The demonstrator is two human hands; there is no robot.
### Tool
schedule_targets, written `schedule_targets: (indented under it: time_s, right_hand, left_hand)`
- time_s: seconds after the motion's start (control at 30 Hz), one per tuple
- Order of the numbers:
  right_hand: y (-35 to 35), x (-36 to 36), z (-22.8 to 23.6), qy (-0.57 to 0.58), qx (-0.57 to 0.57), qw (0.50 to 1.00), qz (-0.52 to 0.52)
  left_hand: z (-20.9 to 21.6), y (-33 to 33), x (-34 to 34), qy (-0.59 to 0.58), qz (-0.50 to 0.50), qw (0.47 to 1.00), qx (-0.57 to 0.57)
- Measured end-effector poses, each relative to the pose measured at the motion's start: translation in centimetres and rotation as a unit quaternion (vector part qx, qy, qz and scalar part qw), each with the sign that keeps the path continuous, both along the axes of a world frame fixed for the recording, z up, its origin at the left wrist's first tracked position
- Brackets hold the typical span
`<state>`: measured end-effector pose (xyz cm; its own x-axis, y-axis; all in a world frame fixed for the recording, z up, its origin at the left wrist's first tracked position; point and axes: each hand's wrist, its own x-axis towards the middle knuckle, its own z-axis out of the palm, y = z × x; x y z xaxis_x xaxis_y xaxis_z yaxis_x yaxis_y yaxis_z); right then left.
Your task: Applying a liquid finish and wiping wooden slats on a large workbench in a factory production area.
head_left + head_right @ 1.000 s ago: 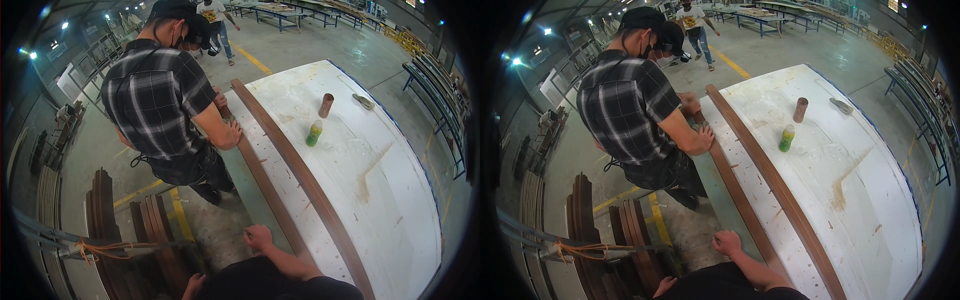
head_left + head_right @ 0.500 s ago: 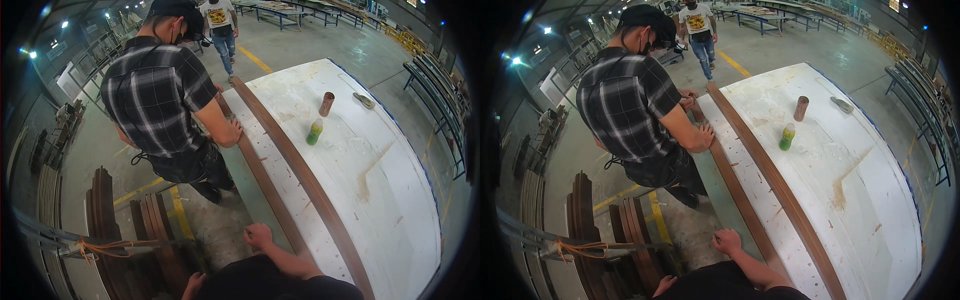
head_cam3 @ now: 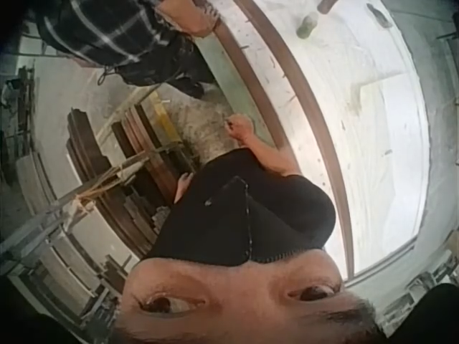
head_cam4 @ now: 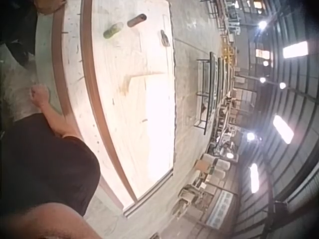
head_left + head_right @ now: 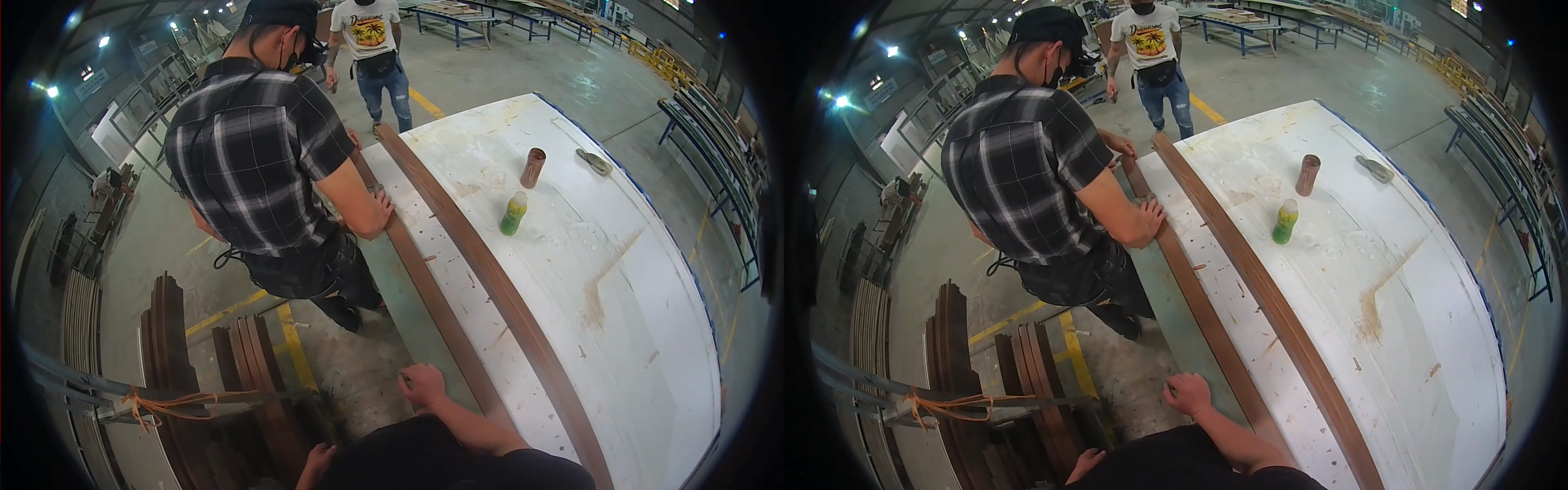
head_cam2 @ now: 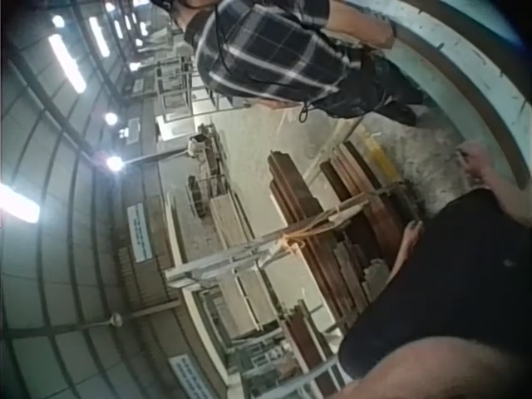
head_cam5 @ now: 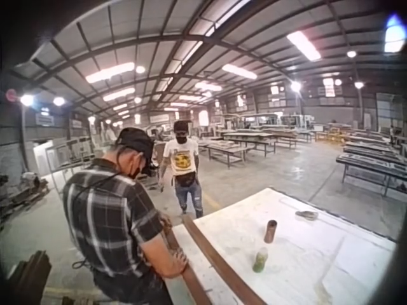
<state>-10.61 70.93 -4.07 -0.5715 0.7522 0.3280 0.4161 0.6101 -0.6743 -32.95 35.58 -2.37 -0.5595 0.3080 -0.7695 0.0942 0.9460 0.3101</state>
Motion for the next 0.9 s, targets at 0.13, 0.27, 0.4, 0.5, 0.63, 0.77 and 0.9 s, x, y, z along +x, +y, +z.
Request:
schedule_targets:
  time_s: [0.13,0.27,0.4,0.5,0.63,0.77,0.9]
  right_hand:
    - [-0.2,-0.2,0.3,-0.002,-0.007,1.000,0.002]
    - [-0.7,-0.1,0.0,0.000,0.002,1.000,-0.001]
    - [-1.4,-0.1,-0.4,0.002,0.003,1.000,-0.002]
    - [-1.6,-0.1,-0.2,0.008,-0.001,1.000,0.002]
    - [-1.6,0.0,-0.5,0.021,0.009,1.000,-0.003]
    - [-1.5,-0.1,-0.6,0.009,-0.002,1.000,0.004]
    - [-1.5,-0.1,-0.5,0.002,-0.013,1.000,0.006]
  left_hand:
    - [-0.3,-0.5,-0.2,0.011,-0.010,1.000,0.012]
    - [0.3,-0.6,0.1,0.004,0.008,1.000,0.028]
    - [0.1,-1.0,0.1,0.021,-0.018,0.999,0.023]
    - [-0.2,-1.3,0.4,0.013,-0.005,1.000,0.021]
    - [-0.1,-1.1,0.9,-0.002,0.014,0.999,0.041]
    - [-1.4,-1.9,0.5,0.010,-0.009,0.999,0.043]
    - [-2.8,-2.6,0.8,0.001,0.034,0.998,0.059]
